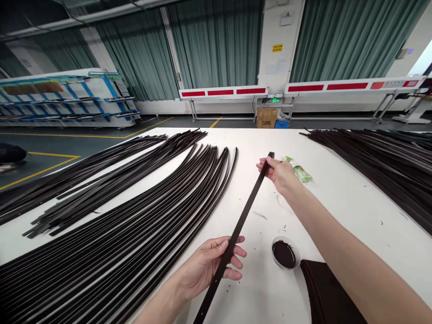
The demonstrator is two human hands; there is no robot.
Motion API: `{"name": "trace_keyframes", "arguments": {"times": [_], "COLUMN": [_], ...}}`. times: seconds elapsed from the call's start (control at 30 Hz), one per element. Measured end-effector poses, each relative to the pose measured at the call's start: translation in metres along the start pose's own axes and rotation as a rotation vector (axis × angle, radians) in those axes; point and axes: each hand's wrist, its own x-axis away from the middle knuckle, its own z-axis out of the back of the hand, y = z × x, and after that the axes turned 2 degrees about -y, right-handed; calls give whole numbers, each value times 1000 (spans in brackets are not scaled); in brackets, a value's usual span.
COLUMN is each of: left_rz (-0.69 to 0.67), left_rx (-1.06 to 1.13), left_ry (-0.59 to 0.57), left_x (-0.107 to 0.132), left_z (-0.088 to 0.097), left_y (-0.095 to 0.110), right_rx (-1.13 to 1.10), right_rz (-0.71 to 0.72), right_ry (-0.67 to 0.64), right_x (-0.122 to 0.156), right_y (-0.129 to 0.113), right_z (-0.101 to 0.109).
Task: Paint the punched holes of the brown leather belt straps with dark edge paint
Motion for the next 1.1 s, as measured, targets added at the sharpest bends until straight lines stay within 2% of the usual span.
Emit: {"name": "trace_keyframes", "arguments": {"times": [0.17, 0.3, 0.4, 0.53, 0.6, 0.7, 0.8, 0.87, 0.93, 1.03, 1.1], "left_rz": [44, 136, 173, 202, 222, 258, 275, 314, 362, 408, 422], "left_rx": [61, 47, 89, 116, 90, 58, 53, 32, 5, -33, -58], "left_ry": [33, 51, 91, 176, 180, 100, 75, 62, 40, 19, 23], "left_x": [2, -8, -16, -25, -26, -23, -18, -16, -16, -17, -17], "left_z": [6, 8, 3, -6, -8, -4, 2, 4, 4, 1, 0], "left_y": [-7, -11, -16, -19, -17, -12, -11, -12, -13, -13, -13], "right_rx": [160, 408, 604, 775, 700, 515, 581, 742, 907, 1068, 1132], "right_rz": [50, 79, 164, 248, 155, -26, -45, 35, 184, 422, 526], "right_ry": [-13, -7, 100, 202, 151, 21, -13, 5, 6, -55, -101], "right_x": [-20, -12, 22, 94, 126, 156, 170, 174, 176, 177, 175], "right_y": [4, 6, 5, 8, 15, 28, 39, 44, 48, 55, 60], "right_z": [6, 25, 52, 89, 103, 117, 120, 117, 113, 109, 109]}}
